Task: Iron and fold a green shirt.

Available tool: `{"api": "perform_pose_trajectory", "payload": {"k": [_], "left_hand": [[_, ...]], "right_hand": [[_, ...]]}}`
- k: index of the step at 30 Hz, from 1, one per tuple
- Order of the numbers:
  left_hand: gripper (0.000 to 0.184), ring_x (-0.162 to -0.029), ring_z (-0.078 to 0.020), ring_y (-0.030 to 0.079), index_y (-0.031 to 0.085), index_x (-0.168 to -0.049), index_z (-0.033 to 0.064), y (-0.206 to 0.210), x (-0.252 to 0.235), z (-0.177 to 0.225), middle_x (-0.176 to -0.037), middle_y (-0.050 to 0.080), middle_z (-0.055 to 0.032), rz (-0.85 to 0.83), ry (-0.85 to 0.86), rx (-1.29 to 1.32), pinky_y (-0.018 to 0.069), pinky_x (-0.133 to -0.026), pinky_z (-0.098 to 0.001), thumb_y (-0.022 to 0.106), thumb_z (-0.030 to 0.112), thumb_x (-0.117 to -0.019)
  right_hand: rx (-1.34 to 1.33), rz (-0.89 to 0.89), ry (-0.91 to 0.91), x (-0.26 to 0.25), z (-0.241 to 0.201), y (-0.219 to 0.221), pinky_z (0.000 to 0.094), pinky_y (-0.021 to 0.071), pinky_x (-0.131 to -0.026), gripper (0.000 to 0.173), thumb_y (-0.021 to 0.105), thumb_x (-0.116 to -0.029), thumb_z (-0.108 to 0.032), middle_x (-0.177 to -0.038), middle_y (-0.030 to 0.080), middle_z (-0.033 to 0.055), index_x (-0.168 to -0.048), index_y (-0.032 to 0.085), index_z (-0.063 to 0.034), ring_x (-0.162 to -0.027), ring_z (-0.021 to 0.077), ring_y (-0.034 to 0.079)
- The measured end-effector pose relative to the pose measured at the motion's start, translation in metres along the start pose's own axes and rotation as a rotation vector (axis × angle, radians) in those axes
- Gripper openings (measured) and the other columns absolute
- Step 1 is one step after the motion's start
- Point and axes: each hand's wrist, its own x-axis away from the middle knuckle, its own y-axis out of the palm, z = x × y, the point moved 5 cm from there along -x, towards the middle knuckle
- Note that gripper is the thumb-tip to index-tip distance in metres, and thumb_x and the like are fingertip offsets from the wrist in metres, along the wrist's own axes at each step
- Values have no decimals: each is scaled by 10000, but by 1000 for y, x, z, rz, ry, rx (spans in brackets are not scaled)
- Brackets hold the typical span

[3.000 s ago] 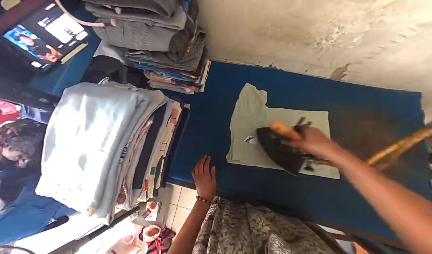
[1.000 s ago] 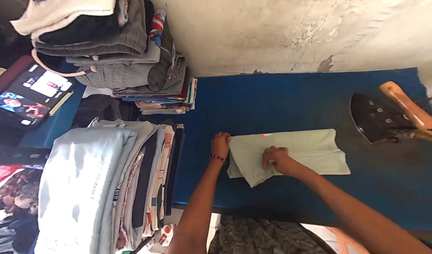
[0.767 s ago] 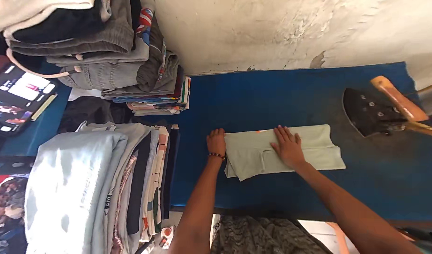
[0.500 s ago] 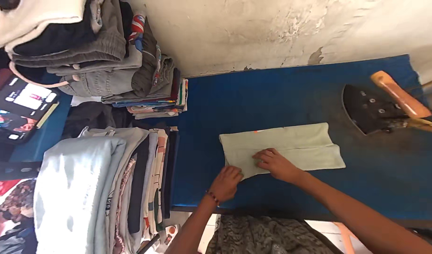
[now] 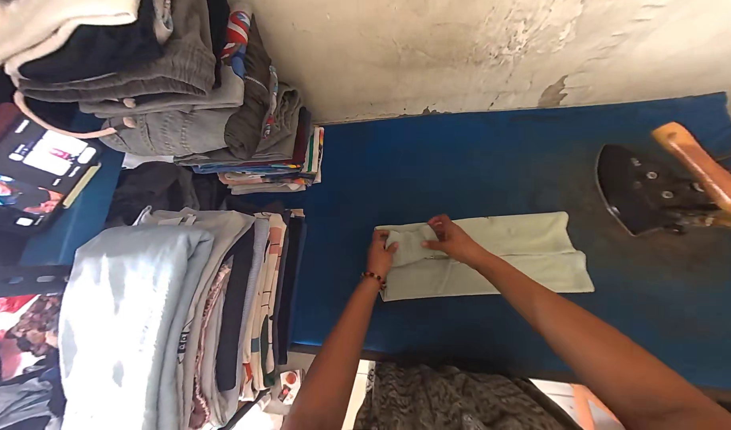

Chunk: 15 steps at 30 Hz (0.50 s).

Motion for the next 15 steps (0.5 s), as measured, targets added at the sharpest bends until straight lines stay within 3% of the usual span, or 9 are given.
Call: {"api": "perform_pose_trajectory", "payload": {"k": [2,6,8,10,12,13,15], "left_hand": [[394,-1096,-374,646,460,-1415,-91,-2,4,4,-1199,642,-312,75,-3,-98,498,-992,-473,534,33,-1048],[349,-1076,-374,668,480,-1387,-77,-1,12,12,-1170,666,-286,272,-26,-163,514,-975,-475,511,41,-1060],[366,-1134,-345,670,484,-1398,-55,-1,20,16,-1243,660,-241,398,25,-281,529,-999,-458,531,59,-1053],[304,-1228,-419,610,605,-1291,-92,7,33,21,-1304,623,-280,496,296,-477,497,-1047,-506,545,-2,-1007],[272,-1187,-483,633,715,-1148,-75,28,39,18,-1236,677,-285,462,646,-637,510,-990,-590,571,-90,-918],[281,-1185,-466,649,729,-1149,-54,39,38,11,-1236,694,-256,426,754,-704,519,-981,-590,592,-77,-905],[375,-1341,-438,552,633,-1349,-46,51,28,-9,-1420,603,-228,293,672,-792,419,-1116,-583,553,92,-1010]], "right_hand": [[78,87,-12,-1,6,-1,537,545,-871,555,742,-912,1,-1091,643,293,-1370,443,101,-964,390,663],[209,210,-5,-2,5,5,577,547,-876,480,696,-963,-32,-1070,658,294,-1355,451,97,-963,434,682],[261,242,13,0,5,7,595,538,-893,511,723,-961,-93,-1100,658,292,-1360,450,72,-1000,447,679],[365,316,-74,9,-1,12,591,536,-921,473,711,-971,-127,-1188,634,293,-1334,495,87,-1076,448,663],[507,418,-374,19,-7,28,597,525,-938,273,620,-982,-33,-1208,645,306,-1209,621,117,-1135,473,644],[583,417,-493,22,-4,37,601,518,-943,237,564,-979,11,-1227,663,286,-1182,658,93,-1159,467,645],[690,325,-465,24,18,40,613,415,-1084,350,458,-1029,0,-1439,588,221,-1339,616,34,-1346,416,552]]}}
